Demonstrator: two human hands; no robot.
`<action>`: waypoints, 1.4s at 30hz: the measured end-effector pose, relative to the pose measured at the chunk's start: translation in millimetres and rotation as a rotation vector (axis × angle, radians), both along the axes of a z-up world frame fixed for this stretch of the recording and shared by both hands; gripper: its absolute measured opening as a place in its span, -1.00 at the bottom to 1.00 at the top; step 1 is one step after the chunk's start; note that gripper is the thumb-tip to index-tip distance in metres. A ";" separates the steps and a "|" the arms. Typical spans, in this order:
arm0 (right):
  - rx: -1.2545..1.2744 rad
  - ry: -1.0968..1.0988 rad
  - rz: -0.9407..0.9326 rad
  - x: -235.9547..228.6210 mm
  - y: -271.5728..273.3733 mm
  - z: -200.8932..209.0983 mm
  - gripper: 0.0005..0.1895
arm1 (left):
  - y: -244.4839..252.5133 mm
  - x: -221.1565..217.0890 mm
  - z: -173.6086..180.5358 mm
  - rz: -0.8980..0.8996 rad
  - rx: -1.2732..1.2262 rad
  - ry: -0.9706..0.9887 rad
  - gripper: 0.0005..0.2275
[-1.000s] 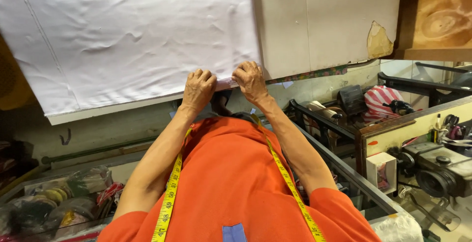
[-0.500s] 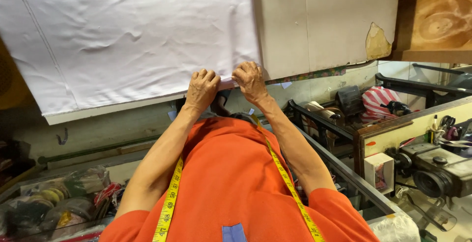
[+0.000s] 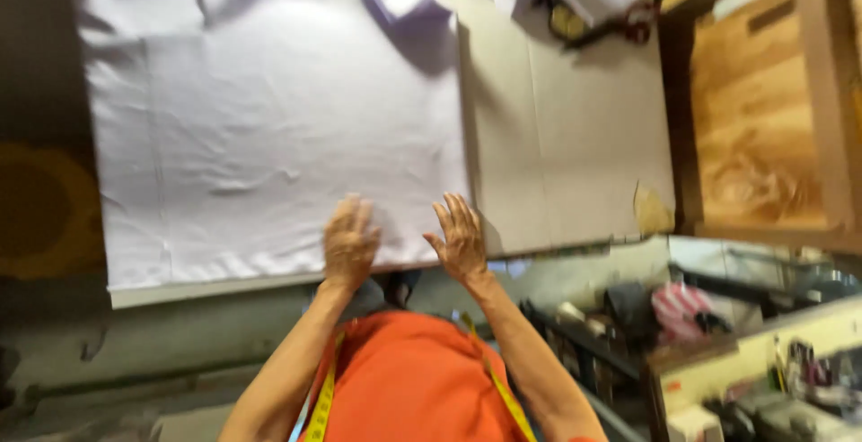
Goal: The person spreads a large piece of white fabric on a table, smooths it out, and then uses scissors to cut along the edge. The person repeatedly adjusts and folds the fabric during the process.
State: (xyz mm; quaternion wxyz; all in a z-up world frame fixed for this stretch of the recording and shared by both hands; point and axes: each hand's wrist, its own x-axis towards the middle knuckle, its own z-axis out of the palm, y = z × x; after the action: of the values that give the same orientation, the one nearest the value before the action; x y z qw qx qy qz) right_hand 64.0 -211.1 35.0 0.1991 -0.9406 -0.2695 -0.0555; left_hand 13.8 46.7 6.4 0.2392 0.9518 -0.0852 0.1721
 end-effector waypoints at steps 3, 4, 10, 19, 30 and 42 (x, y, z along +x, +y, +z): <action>-0.050 -0.035 -0.036 14.4 7.0 7.7 -0.26 | 41.9 -1.1 1.8 0.310 0.125 0.012 -0.42; -0.160 0.081 -0.053 16.9 1.9 1.1 -0.24 | 52.8 -5.6 -1.9 0.384 0.176 0.121 -0.36; -0.307 0.210 -0.063 21.0 -9.2 -17.8 -0.20 | 71.7 -17.5 -18.9 0.423 0.172 0.347 -0.27; -0.110 -0.157 -0.155 153.2 33.7 -14.7 -0.43 | 75.5 13.3 -5.8 0.453 0.224 0.185 -0.30; 0.218 0.050 -0.315 446.9 139.1 49.6 -0.83 | 89.5 55.5 6.9 0.273 0.246 0.173 -0.20; 0.070 -0.048 -0.354 645.2 160.5 -30.0 -0.54 | 95.0 63.6 19.8 0.310 0.308 0.210 -0.15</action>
State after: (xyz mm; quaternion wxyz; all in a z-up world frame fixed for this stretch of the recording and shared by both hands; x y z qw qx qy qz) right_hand 709.3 -50.7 5.0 0.2122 -0.9642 -0.1025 -0.1214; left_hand 77.4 141.7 26.1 0.0694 0.9914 0.0619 0.0917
